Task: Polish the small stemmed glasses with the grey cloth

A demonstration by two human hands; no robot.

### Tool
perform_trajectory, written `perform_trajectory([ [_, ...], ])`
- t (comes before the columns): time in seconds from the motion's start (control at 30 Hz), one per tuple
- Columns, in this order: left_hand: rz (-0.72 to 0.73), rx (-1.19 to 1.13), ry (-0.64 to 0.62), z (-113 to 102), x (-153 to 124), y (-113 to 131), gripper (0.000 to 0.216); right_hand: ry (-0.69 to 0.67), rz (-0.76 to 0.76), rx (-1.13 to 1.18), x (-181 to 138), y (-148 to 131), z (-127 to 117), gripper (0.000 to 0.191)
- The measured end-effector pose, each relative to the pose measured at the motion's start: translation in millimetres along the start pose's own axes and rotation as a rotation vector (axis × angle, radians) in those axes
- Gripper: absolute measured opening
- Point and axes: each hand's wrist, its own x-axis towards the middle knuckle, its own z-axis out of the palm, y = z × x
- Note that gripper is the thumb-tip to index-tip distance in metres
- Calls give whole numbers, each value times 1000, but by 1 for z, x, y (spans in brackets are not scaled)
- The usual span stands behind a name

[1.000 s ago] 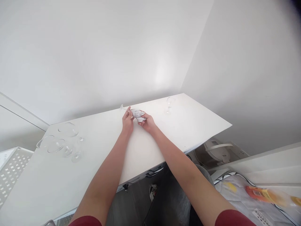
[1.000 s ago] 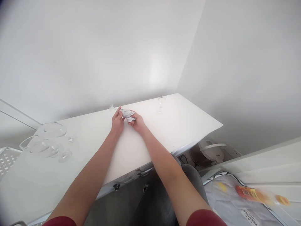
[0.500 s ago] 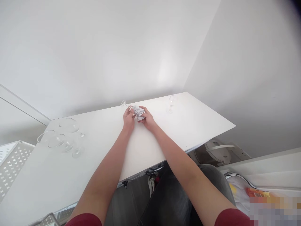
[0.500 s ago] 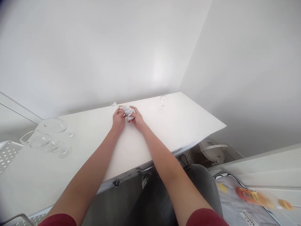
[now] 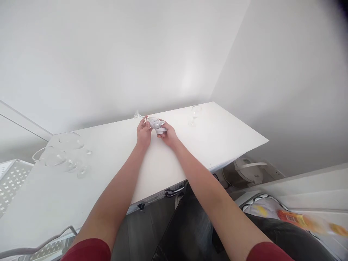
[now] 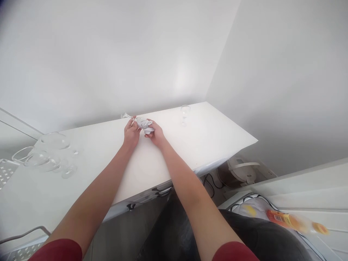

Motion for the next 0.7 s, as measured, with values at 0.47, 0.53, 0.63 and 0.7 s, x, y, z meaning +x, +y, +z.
perform_trajectory([
  [0.47,-308,124,-338,5,-14,9,58,411,-367,-101,0,-21,-14,17],
  [0.53,-356,90,-428,7,-15,15,67,473,-364,-89,1,-26,-20,16],
  [0.63,-448,6,-496,7,-15,21,59,491,-439,-42,2,-33,-26,13],
  [0.7,-541,-11,-532,6,-16,20,45,443,-505,-74,0,-36,-25,13],
])
